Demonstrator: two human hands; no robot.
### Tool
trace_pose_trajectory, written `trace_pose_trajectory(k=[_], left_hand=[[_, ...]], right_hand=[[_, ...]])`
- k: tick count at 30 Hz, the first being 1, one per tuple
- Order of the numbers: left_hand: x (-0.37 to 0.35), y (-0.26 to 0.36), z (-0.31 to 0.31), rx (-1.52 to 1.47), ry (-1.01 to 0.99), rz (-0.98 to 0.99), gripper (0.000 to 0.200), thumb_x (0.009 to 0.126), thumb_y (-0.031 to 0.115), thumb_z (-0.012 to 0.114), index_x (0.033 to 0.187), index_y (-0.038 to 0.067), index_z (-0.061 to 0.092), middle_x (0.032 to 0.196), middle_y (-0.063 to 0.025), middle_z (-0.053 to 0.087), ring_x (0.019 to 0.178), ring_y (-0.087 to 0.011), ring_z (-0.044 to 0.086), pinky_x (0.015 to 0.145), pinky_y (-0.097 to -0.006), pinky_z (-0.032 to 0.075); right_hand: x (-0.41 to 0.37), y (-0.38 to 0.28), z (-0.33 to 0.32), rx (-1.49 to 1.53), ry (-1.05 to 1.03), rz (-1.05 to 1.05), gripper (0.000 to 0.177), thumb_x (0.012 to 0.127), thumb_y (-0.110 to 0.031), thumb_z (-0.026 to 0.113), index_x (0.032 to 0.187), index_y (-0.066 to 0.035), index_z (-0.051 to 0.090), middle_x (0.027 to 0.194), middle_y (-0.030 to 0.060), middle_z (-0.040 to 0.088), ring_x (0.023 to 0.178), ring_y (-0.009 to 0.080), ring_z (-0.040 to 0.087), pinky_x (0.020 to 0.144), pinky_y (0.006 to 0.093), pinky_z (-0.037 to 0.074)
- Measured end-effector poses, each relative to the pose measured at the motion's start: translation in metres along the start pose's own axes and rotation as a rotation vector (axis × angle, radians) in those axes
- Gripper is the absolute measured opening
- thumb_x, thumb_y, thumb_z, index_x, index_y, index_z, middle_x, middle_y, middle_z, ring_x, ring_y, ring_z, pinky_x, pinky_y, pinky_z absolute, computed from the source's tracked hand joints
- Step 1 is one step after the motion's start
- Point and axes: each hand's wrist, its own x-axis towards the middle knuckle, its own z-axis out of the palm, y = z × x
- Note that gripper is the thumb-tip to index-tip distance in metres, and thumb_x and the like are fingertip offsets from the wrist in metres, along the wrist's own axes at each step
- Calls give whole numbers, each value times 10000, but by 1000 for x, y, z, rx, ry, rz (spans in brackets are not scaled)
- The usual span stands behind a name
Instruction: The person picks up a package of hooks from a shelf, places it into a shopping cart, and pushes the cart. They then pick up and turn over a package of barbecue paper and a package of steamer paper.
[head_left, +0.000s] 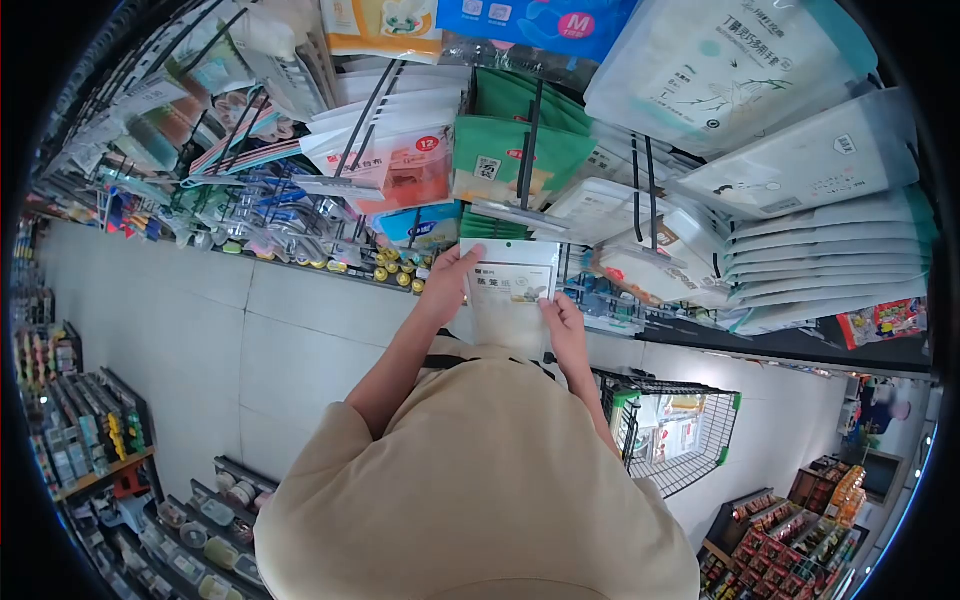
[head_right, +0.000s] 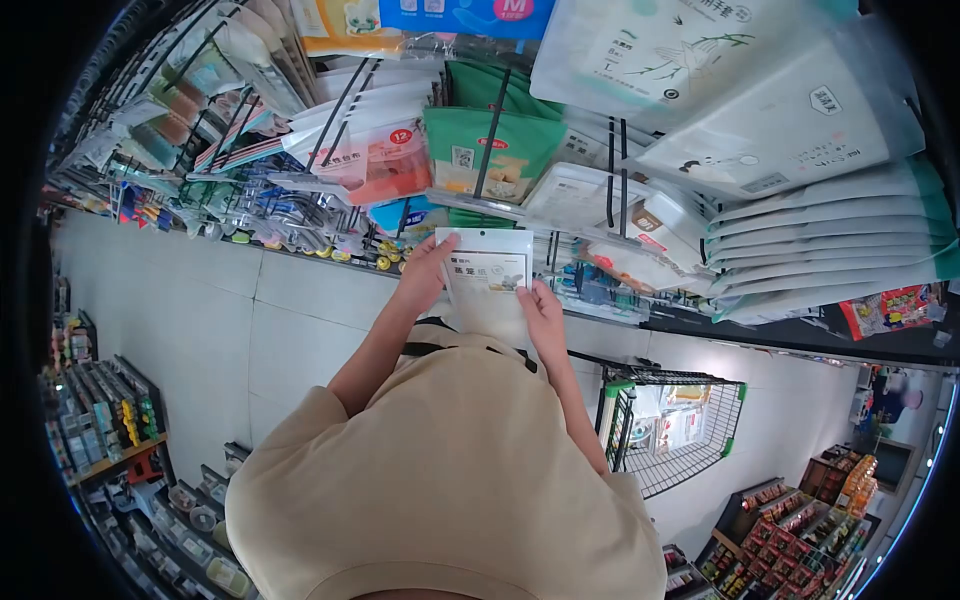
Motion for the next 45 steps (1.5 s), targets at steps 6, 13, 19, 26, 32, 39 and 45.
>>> trace_pose_trajectory(k=[6,13,19,26,32,39,45], left_hand=[[3,-2,-11,-36,-21,38,266,973,211,586,1169,37,629,1085,-45,692,953,-121,656,822,-260,503],[5,-4,-7,-41,-74,16,240,972,203,587,1150,46,625,1074,-35,691,956,-112,652,831,-263,499],[5,-13,9,52,-106,-29,244,980,208,576,1146,35,626,1075,-34,687,952,-104,639,836,-263,488],[14,-20,82,394,-198,40,284,987,234,569,1136,0,630,1012,-30,676,889,-68,595,788,-240,478],[32,-27,139,475,-307,137,261,988,200,555,1100,-23,631,959,-44,678,836,-63,591,742,-235,486],[23,-15,164,405,-338,176,226,976,136,553,1119,-22,628,1000,-33,674,869,-66,587,774,-233,480],[37,-20,155,426,-322,195,223,966,103,545,1144,-4,626,1053,-29,670,938,-80,577,847,-248,454]], right_hand=[[0,7,8,15,32,15,162,980,-149,559,1022,-2,613,747,-68,551,680,7,416,620,188,345],[-9,8,6,45,63,42,190,971,-155,566,1079,-9,621,833,-63,552,765,23,432,710,190,355],[-20,17,-3,132,139,30,175,983,-158,551,1052,-13,620,827,-60,574,737,10,434,668,189,357],[-30,17,-28,189,381,-59,185,991,-127,530,1105,3,596,905,-15,632,803,28,521,728,190,413],[-31,0,-45,231,560,-268,185,989,-93,524,1126,24,567,1029,58,664,924,73,578,822,213,436],[-36,-3,-68,174,599,-273,164,988,-109,547,1083,18,592,919,1,633,822,38,528,733,191,411],[-33,-11,-72,203,591,-299,165,988,-123,559,1062,18,600,894,-12,622,790,24,513,698,179,399]])
